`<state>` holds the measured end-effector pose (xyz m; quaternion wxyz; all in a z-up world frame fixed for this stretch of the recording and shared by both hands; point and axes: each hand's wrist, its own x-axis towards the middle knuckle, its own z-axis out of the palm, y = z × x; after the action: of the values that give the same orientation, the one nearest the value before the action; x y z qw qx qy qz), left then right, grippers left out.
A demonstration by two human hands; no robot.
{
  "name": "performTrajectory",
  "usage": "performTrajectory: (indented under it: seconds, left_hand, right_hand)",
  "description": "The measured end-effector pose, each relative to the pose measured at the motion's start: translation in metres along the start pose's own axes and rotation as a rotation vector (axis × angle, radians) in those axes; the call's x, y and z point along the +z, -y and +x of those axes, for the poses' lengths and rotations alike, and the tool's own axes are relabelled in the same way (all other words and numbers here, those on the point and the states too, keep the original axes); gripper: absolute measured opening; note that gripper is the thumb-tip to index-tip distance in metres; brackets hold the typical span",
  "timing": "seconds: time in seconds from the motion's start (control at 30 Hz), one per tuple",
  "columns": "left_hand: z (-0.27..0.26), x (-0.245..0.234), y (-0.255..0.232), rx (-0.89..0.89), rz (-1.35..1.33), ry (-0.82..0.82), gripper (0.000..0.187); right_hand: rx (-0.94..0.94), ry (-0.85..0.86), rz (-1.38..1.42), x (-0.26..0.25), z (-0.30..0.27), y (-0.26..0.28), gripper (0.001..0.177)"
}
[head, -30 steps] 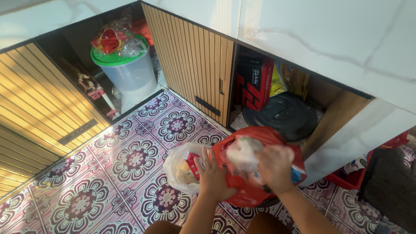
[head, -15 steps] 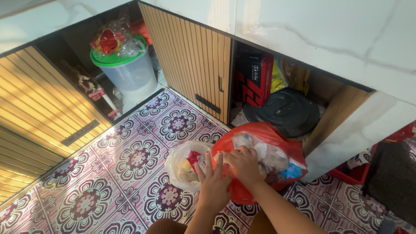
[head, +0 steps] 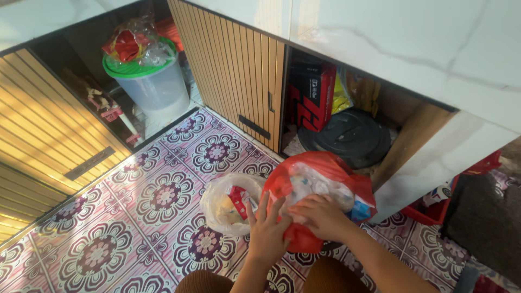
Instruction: The person picks up diapers and wrappers from a ledge, places them into a clear plastic bag, collects additional waste from a floor bin, and then puts the filled plastic bag into a larger red trash bag located under a kitchen counter.
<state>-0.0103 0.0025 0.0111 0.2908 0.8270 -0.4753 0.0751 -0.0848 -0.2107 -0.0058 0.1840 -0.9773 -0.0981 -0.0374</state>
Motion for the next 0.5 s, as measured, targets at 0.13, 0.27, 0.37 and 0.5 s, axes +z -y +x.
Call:
performTrajectory:
  seconds: [0.13, 0.27, 0.37, 0.5]
  left_hand:
    - [0.002, -0.019, -0.005, -0.070, -0.026, 0.317, 0.076]
    - [-0.002, -0.013, -0.003, -0.115, -0.076, 0.282, 0.099]
    - [-0.006, -0.001, 0.001, -0.164, -0.078, 0.212, 0.099]
    - [-0.014, 0.010, 0.019, -0.250, 0.064, 0.042, 0.094]
  right_hand:
    - [0.096, -0.224, 0.083, -0.011, -0.009, 0.004, 0.050]
    - [0.170, -0.415, -0.033, -0.011, -0.011, 0.026, 0.048]
    - [0.212, -0.508, -0.073, -0.010, -0.004, 0.052, 0.051]
    - [0.221, -0.600, -0.076, -0.007, 0.012, 0.095, 0.045]
